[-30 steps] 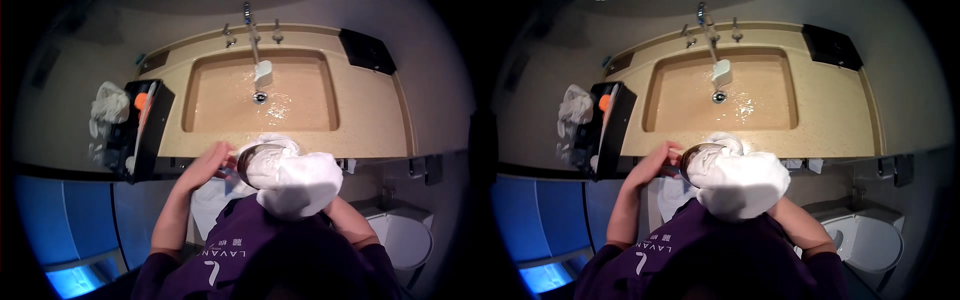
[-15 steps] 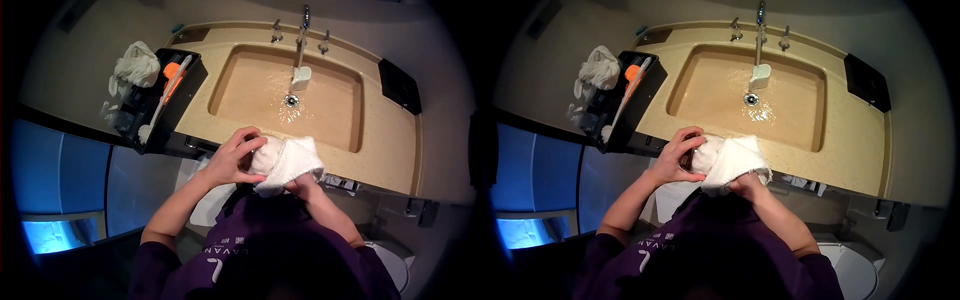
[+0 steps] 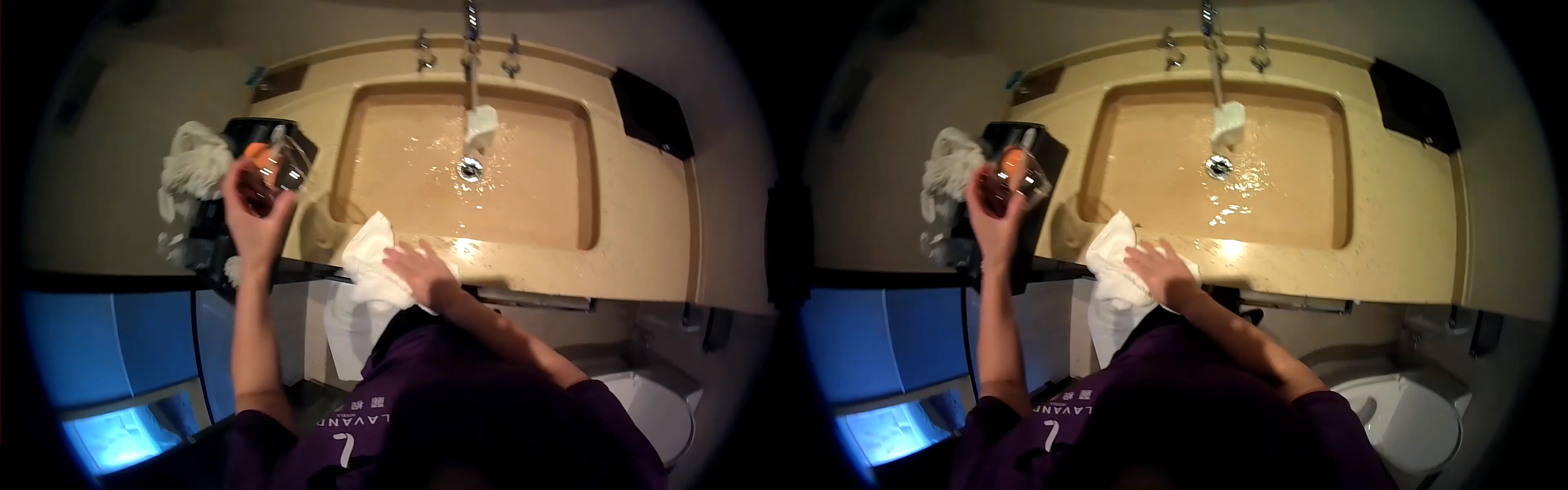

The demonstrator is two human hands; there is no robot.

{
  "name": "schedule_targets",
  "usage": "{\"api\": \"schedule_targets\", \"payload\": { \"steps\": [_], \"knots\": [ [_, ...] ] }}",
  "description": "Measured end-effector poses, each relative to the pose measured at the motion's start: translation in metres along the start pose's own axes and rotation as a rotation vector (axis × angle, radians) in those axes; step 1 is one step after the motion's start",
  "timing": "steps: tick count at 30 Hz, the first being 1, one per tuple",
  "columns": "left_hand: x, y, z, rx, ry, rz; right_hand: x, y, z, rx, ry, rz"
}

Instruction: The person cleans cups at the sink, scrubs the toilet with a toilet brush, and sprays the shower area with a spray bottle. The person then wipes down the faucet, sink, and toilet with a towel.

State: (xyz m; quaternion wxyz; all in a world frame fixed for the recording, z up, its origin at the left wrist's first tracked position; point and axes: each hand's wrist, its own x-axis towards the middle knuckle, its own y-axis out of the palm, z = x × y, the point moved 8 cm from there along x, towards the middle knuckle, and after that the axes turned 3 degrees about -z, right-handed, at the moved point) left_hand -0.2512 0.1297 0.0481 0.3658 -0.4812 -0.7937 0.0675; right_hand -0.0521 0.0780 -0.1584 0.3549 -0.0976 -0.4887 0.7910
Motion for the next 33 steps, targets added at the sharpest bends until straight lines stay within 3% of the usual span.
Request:
{"api": "schedule_targets", "payload": {
  "steps": [2,4,5,6,7,8,10,11,12,13,16,19,21,24,26,28,30,31,33],
  "knots": [
    [0.033,0.001,0.005,0.060,0.016,-0.025,-0.033,-0.019,-0.043,0.303,0.334,0.095],
    [0.070,0.003,0.033,-0.010,0.014,-0.043,-0.132,-0.038,-0.107,0.451,0.524,-0.423],
    [0.087,0.004,0.038,0.114,0.053,-0.007,-0.130,-0.095,-0.083,-0.351,0.469,-0.287],
    [0.104,0.007,0.038,0.198,0.137,-0.017,-0.174,-0.108,-0.111,-0.206,0.774,-0.458],
    [0.120,0.013,0.045,0.232,0.093,0.015,-0.225,-0.117,-0.132,-0.038,1.047,-0.689],
    [0.137,0.018,0.055,0.269,0.058,0.046,-0.251,-0.137,-0.129,-0.372,1.116,-0.790],
    [0.178,0.027,0.096,0.365,0.191,0.087,-0.290,-0.142,-0.157,-0.397,1.038,-0.637],
    [0.194,0.034,0.100,0.418,0.161,0.108,-0.317,-0.140,-0.164,-0.445,1.096,-0.793],
    [0.213,0.037,0.116,0.459,0.266,0.074,-0.317,-0.146,-0.159,-0.329,1.140,-1.064],
    [0.231,0.042,0.132,0.476,0.235,0.098,-0.313,-0.143,-0.168,-0.394,1.151,-0.861],
    [0.281,0.056,0.201,0.636,0.208,0.114,-0.184,-0.187,-0.122,-0.117,1.041,-0.920],
    [0.314,0.082,0.252,0.723,-0.055,0.228,-0.132,-0.195,-0.115,-0.045,1.044,-0.814],
    [0.329,0.096,0.280,0.799,-0.157,0.297,-0.194,-0.156,-0.133,-0.164,1.055,-0.890],
    [0.347,0.110,0.326,0.850,-0.246,0.365,-0.214,-0.127,-0.156,0.379,1.282,-1.083],
    [0.351,0.116,0.355,0.890,-0.289,0.401,-0.187,-0.126,-0.148,-0.055,1.336,-0.560],
    [0.348,0.122,0.370,0.953,-0.324,0.463,-0.173,-0.127,-0.128,-0.307,1.200,-0.463],
    [0.353,0.131,0.409,1.042,-0.252,0.513,-0.151,-0.135,-0.117,-0.322,1.088,-0.470],
    [0.339,0.131,0.332,1.223,-0.257,0.397,-0.142,-0.138,-0.121,-0.291,1.139,-0.467],
    [0.339,0.152,0.303,1.009,-0.122,0.193,-0.152,-0.126,-0.128,-0.253,1.216,-0.500]
  ]
}}
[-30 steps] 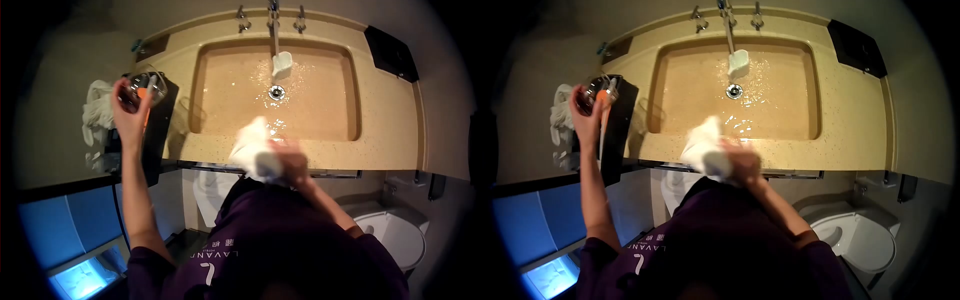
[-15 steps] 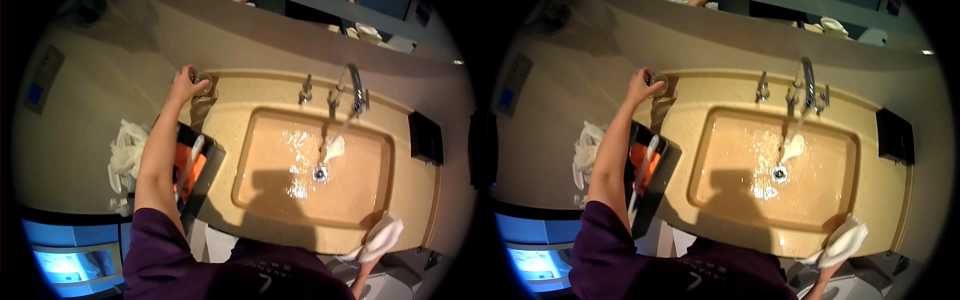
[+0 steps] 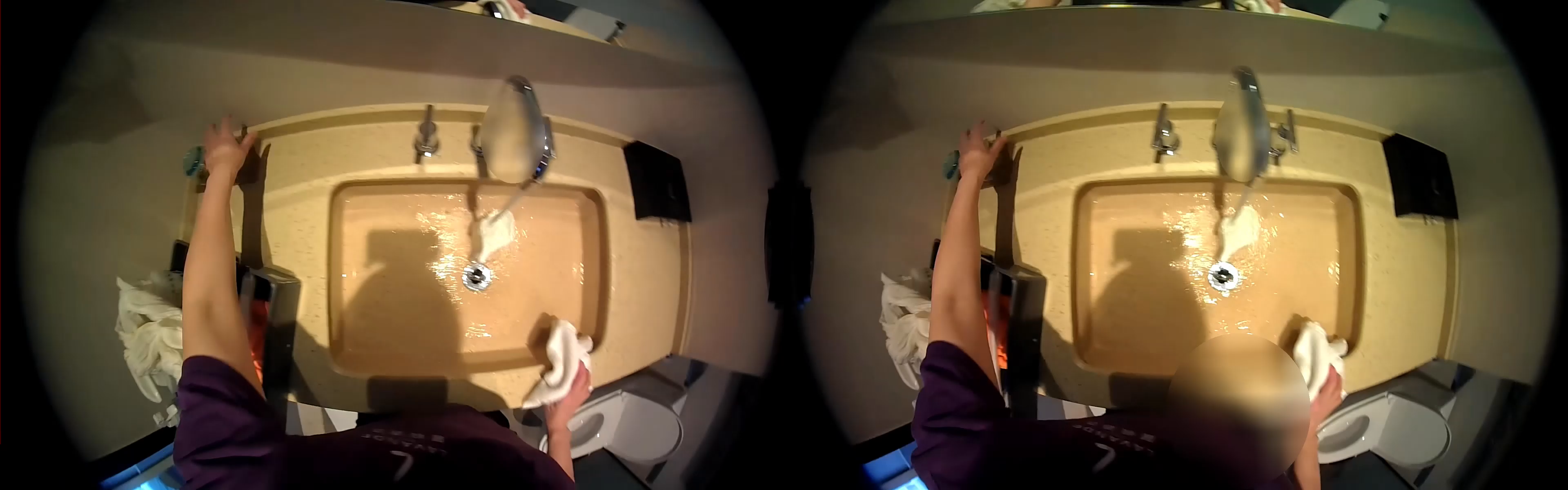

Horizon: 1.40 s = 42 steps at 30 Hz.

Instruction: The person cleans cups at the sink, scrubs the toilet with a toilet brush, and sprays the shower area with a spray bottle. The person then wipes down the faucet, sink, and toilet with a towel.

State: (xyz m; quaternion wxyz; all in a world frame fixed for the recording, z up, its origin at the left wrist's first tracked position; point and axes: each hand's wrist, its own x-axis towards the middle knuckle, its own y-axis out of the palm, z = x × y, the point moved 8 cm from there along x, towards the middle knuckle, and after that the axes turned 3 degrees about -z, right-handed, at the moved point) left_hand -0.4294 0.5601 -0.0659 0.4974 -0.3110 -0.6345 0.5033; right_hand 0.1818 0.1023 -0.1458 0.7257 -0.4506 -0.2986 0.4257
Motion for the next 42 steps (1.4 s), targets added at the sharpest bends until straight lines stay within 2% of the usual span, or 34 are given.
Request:
{"api": "schedule_targets", "payload": {
  "steps": [1,2,3,5,6,7,8,9,11,13,15,17,20,23,25,27,29,33,36,42],
  "knots": [
    [-0.007,-0.008,-0.014,-0.192,0.014,-0.106,-0.004,0.009,-0.013,0.017,0.029,-0.020],
    [-0.020,0.009,-0.034,-0.407,0.045,0.034,-0.006,0.002,-0.007,-0.005,0.013,-0.169],
    [-0.041,0.030,-0.064,-0.616,0.073,0.170,-0.008,0.001,-0.016,0.027,0.020,-0.203],
    [-0.147,0.067,-0.147,-0.907,0.085,0.761,-0.008,-0.001,-0.061,0.534,0.227,-0.220],
    [-0.202,0.038,-0.188,-0.820,0.316,0.880,0.000,-0.014,-0.059,0.723,0.422,-0.148],
    [-0.263,0.093,-0.220,-1.068,0.263,1.174,0.003,-0.031,-0.059,0.816,0.475,-0.127],
    [-0.303,0.086,-0.248,-1.211,0.268,1.176,0.006,-0.048,-0.061,0.872,0.466,-0.113],
    [-0.324,0.071,-0.268,-1.138,0.455,0.910,0.008,-0.066,-0.062,0.907,0.436,-0.119],
    [-0.365,0.078,-0.304,-1.294,0.367,1.006,0.010,-0.099,-0.064,0.941,0.356,-0.144],
    [-0.382,0.148,-0.318,-1.390,0.006,1.073,0.011,-0.123,-0.064,0.957,0.293,-0.163],
    [-0.373,0.128,-0.315,-1.404,-0.061,0.981,0.013,-0.143,-0.061,0.969,0.243,-0.168],
    [-0.357,0.134,-0.302,-1.410,-0.107,0.858,0.016,-0.149,-0.051,0.984,0.186,-0.149],
    [-0.339,0.166,-0.289,-1.522,-0.115,0.797,0.029,-0.149,-0.023,1.000,0.101,-0.093],
    [-0.309,0.071,-0.274,-0.914,0.354,0.432,0.049,-0.142,0.012,1.013,0.004,-0.007],
    [-0.307,-0.011,-0.282,-0.581,0.626,0.346,0.063,-0.135,0.039,1.032,-0.065,0.043],
    [-0.316,-0.063,-0.297,-0.320,0.907,0.215,0.070,-0.128,0.059,1.042,-0.107,0.101],
    [-0.325,-0.081,-0.306,-0.204,0.995,0.280,0.065,-0.124,0.069,1.041,-0.119,0.138],
    [-0.338,-0.073,-0.309,0.099,1.060,0.328,0.051,-0.122,0.072,0.954,-0.144,0.142],
    [-0.343,-0.078,-0.299,0.129,1.084,0.423,0.054,-0.125,0.084,0.800,-0.213,0.142],
    [-0.330,-0.112,-0.277,-0.130,0.892,0.735,0.047,-0.131,0.122,0.278,-0.381,0.225]
  ]
}}
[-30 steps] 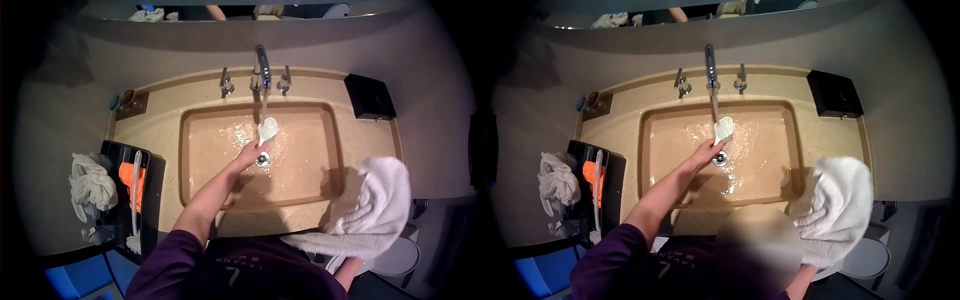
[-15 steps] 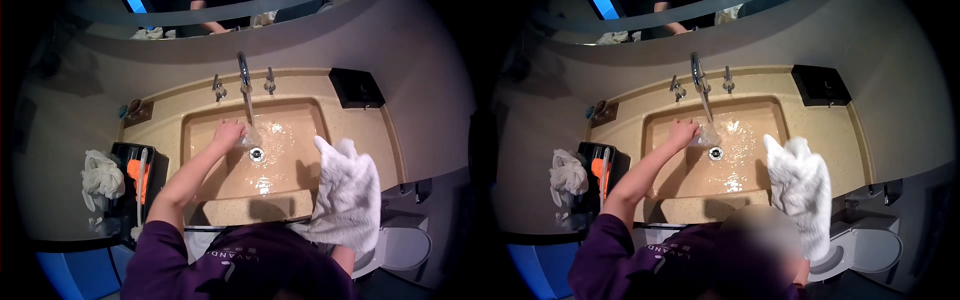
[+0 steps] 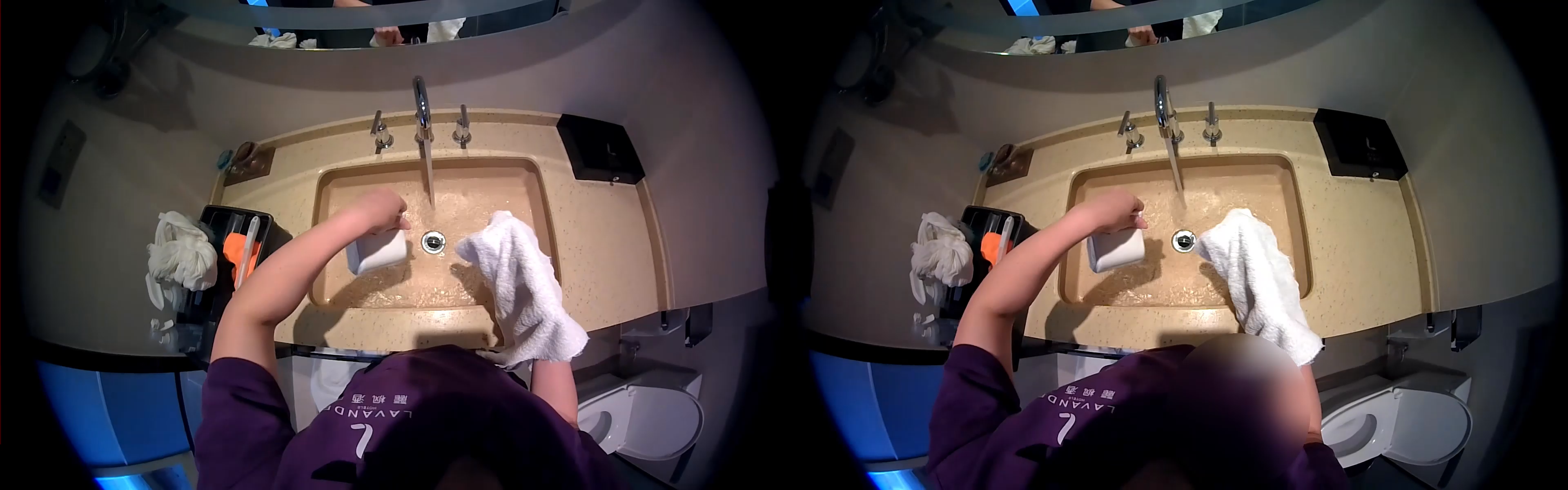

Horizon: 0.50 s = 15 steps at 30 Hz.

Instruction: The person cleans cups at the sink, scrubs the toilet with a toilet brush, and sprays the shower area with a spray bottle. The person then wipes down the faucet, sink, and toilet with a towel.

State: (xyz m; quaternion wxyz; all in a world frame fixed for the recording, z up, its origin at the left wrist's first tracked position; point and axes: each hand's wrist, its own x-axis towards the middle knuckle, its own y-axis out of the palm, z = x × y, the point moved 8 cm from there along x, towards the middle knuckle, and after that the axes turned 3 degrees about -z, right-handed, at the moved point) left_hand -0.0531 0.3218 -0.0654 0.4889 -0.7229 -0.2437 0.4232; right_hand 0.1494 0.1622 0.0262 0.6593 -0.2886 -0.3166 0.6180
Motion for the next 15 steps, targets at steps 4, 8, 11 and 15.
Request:
{"api": "schedule_targets", "payload": {
  "steps": [4,8,11,15],
  "knots": [
    [-0.046,-0.034,-0.056,-0.425,0.261,-0.269,0.010,0.034,0.032,-0.054,-0.269,-0.004],
    [-0.093,-0.062,-0.119,-0.454,0.467,-0.550,0.007,0.073,0.018,0.189,-0.223,0.244],
    [-0.098,-0.057,-0.123,-0.495,0.454,-0.551,-0.002,0.104,-0.010,0.704,-0.012,0.368],
    [-0.101,-0.071,-0.124,-0.460,0.389,-0.584,0.000,0.069,0.025,0.208,-0.201,0.193]
  ]
}}
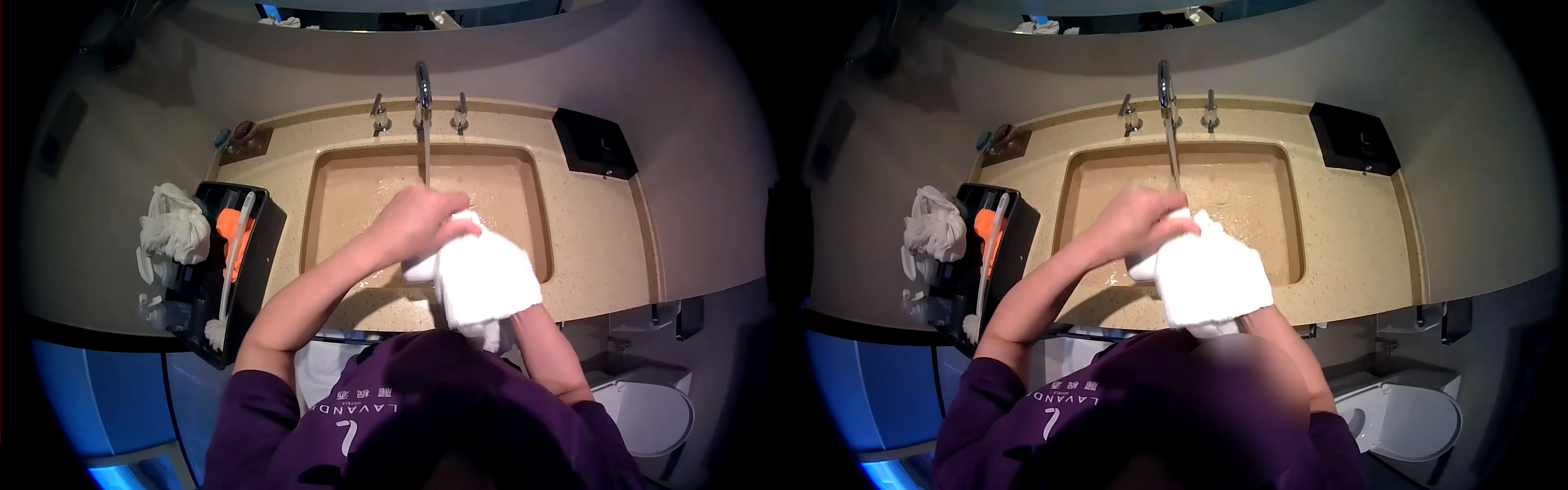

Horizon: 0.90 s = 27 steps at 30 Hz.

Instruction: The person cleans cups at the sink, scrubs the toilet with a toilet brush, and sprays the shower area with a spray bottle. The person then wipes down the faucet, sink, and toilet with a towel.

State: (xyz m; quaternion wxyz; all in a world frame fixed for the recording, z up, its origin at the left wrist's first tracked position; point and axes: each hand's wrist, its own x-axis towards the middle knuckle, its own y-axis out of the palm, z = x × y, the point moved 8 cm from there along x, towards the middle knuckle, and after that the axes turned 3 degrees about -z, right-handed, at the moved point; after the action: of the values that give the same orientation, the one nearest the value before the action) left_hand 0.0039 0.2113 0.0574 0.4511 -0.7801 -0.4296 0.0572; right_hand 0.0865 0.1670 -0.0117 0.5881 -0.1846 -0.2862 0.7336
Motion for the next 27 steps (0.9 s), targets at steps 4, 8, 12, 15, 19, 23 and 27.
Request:
{"api": "schedule_targets", "payload": {
  "steps": [4,8,12,15,19,23,27],
  "knots": [
    [0.011,-0.017,0.011,-0.466,-0.203,-0.150,-0.007,-0.040,0.003,0.126,-0.030,-0.322],
    [-0.009,0.055,0.005,-1.052,-0.326,0.069,-0.034,-0.091,-0.041,1.213,0.097,-0.598],
    [-0.033,0.164,-0.047,-0.866,0.120,0.404,-0.063,-0.170,-0.059,1.008,0.013,-0.765],
    [-0.050,0.203,-0.054,-0.726,0.001,0.690,-0.091,-0.226,-0.074,0.743,-0.008,-0.888],
    [-0.052,0.101,-0.014,-1.807,-0.207,0.196,-0.115,-0.256,-0.086,0.405,0.018,-0.963],
    [-0.044,0.098,-0.017,-1.413,-0.321,0.053,-0.081,-0.184,-0.074,0.287,0.043,-0.815],
    [-0.052,0.047,-0.037,-0.547,-0.278,-0.530,-0.025,-0.022,-0.033,1.080,0.410,-0.307]
  ]
}}
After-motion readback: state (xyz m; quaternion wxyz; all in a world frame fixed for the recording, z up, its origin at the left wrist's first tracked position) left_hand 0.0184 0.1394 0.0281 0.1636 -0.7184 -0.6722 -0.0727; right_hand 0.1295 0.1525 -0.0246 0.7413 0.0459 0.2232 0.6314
